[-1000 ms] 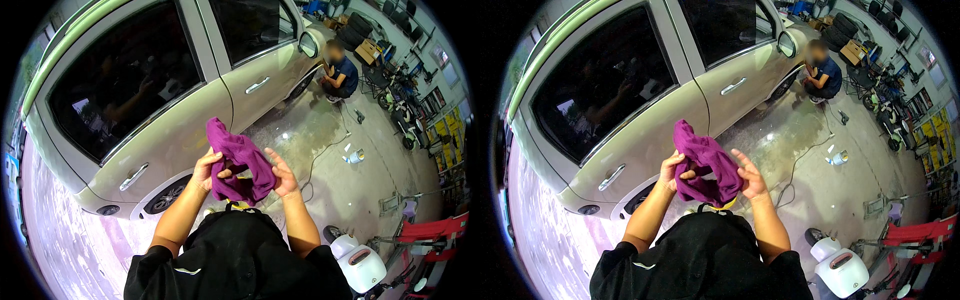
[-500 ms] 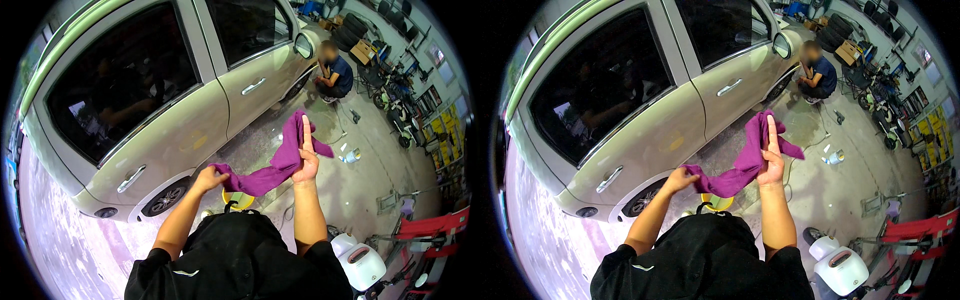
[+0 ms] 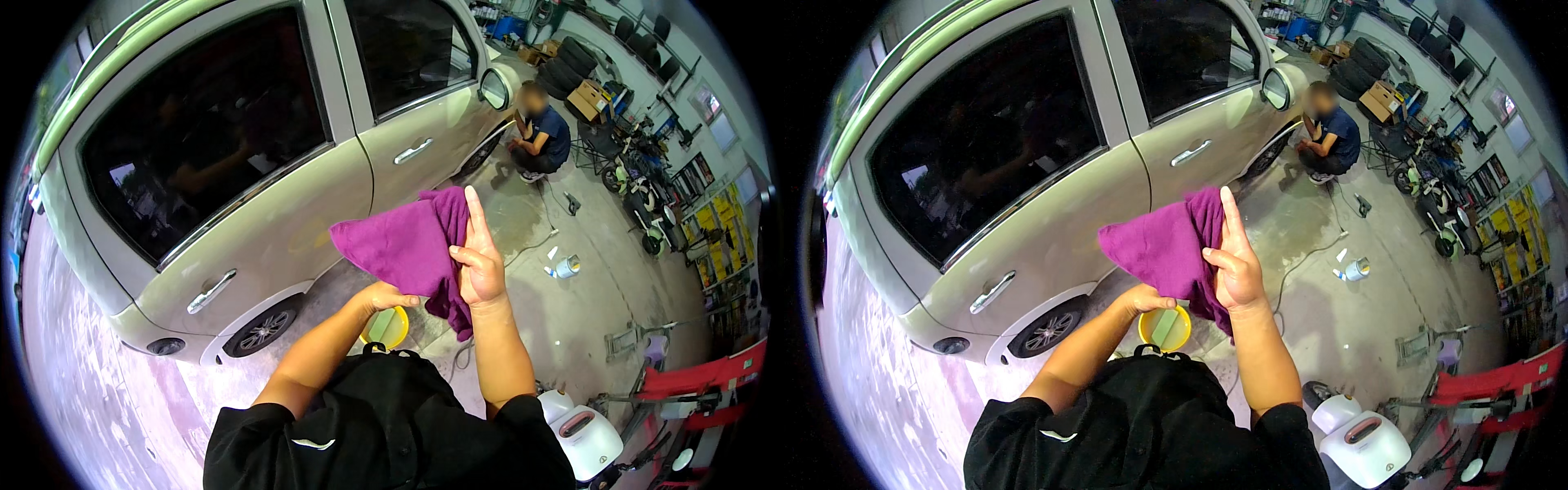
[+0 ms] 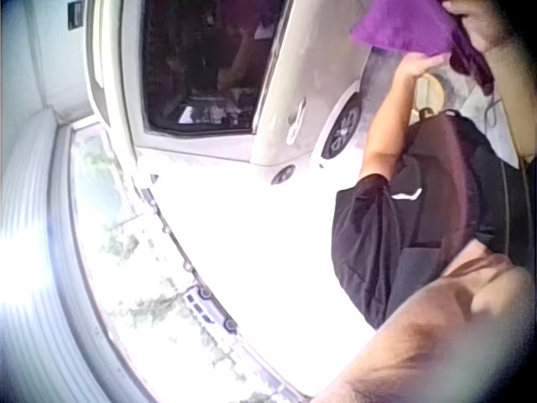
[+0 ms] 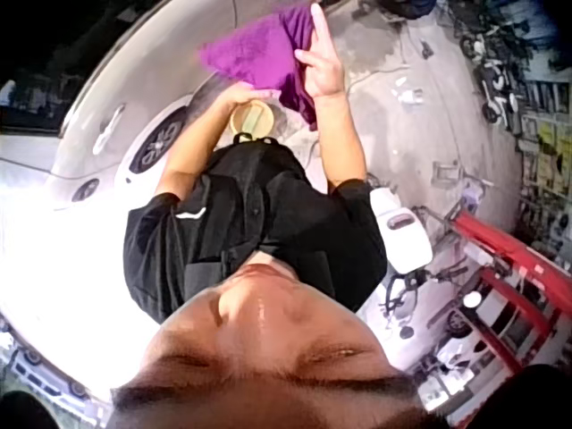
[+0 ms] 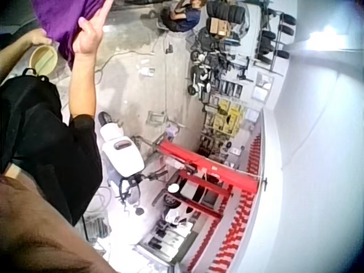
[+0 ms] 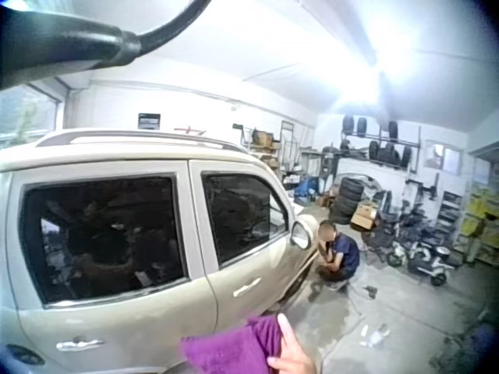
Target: The person uses a sanding block to rub a specific spot on the car's side panel, then wipes the area with a purple cloth. They proceed to wipe the front hood and bumper area, occasionally dipping the cloth into a yellow bucket of water.
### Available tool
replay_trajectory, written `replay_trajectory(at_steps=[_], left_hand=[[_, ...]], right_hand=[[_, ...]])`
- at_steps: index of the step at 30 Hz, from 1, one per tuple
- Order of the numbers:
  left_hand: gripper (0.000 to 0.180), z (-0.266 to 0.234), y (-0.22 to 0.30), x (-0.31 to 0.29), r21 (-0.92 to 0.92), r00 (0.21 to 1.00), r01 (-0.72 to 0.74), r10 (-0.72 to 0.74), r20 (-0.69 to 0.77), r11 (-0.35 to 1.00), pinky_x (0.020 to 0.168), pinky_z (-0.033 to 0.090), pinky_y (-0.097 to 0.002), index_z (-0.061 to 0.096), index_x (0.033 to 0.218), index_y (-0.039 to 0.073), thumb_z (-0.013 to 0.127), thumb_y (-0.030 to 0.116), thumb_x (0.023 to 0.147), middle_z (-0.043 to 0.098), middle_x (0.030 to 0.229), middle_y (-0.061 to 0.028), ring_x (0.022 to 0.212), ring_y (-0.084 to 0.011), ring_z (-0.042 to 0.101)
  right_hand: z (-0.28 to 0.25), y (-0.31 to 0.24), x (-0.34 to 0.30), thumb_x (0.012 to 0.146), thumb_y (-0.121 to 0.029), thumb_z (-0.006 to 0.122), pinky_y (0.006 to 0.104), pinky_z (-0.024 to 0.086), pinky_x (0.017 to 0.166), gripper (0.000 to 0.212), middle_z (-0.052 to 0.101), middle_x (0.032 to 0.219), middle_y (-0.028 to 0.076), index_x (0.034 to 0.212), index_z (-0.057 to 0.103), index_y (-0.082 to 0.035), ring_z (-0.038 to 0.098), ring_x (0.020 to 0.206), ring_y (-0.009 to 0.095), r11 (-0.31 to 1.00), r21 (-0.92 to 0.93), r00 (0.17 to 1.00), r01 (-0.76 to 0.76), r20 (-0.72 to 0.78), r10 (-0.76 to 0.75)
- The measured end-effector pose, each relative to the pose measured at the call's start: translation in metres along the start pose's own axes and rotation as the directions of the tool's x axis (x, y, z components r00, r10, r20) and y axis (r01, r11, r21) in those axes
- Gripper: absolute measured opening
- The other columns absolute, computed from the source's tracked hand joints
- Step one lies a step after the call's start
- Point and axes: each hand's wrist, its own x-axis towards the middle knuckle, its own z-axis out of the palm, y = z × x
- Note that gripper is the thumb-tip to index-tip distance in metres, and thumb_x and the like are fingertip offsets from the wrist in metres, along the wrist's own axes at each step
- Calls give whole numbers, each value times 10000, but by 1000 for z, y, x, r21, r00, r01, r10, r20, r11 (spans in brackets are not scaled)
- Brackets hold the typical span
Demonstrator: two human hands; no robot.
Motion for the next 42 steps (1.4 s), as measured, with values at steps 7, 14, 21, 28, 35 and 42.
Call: replay_trajectory(at_steps=[7,14,21,28,35,42], left_hand=[[462,29,34,6,-30,974,168,-171,-150,985,1099,420,-361,609,1394,44,659,337,1040,640,1313,-13,1219,-153,558],[517,9,60,-16,-360,934,106,-217,-283,927,1008,486,-365,642,1316,31,502,475,1090,734,1122,-42,1091,-141,655],[711,-19,76,-36,-695,989,-18,-90,-118,719,1158,438,-546,333,1567,35,701,147,969,499,1502,-177,1391,-363,509],[605,-14,73,-28,-798,979,-140,-38,-199,586,1137,468,-539,406,1512,35,650,52,959,555,1442,-191,1332,-350,570],[554,-28,95,-49,-616,916,-8,-241,-320,788,1099,505,-482,523,1414,23,652,-102,890,667,1310,-139,1226,-297,649],[459,-84,79,-64,-389,744,399,-541,-392,830,943,606,-424,545,1406,37,695,67,973,681,1295,-116,1146,-259,696]], right_hand=[[-70,30,-7,717,181,430,368,-23,1282,1002,62,1743,171,1656,128,1,-19,1617,239,926,-369,987,79,-99,-124],[-129,39,-22,873,197,382,387,311,1218,906,301,1656,202,1677,139,-141,370,1493,284,949,-314,954,-5,-287,-90],[-155,103,-43,1033,-256,616,452,527,1012,826,517,1464,186,1674,98,-220,613,1218,306,936,239,872,-257,-361,331],[-127,177,-72,1011,-484,622,492,468,1109,690,599,1422,193,1568,392,-147,616,1259,325,610,646,786,-460,-24,618],[-115,121,-56,981,23,589,405,516,1066,388,660,1280,148,1367,568,-12,645,1190,260,945,186,928,-267,-213,305],[-145,60,-17,975,24,598,309,532,884,183,677,1061,72,1127,693,-15,637,971,150,893,-355,940,-277,-291,176]])
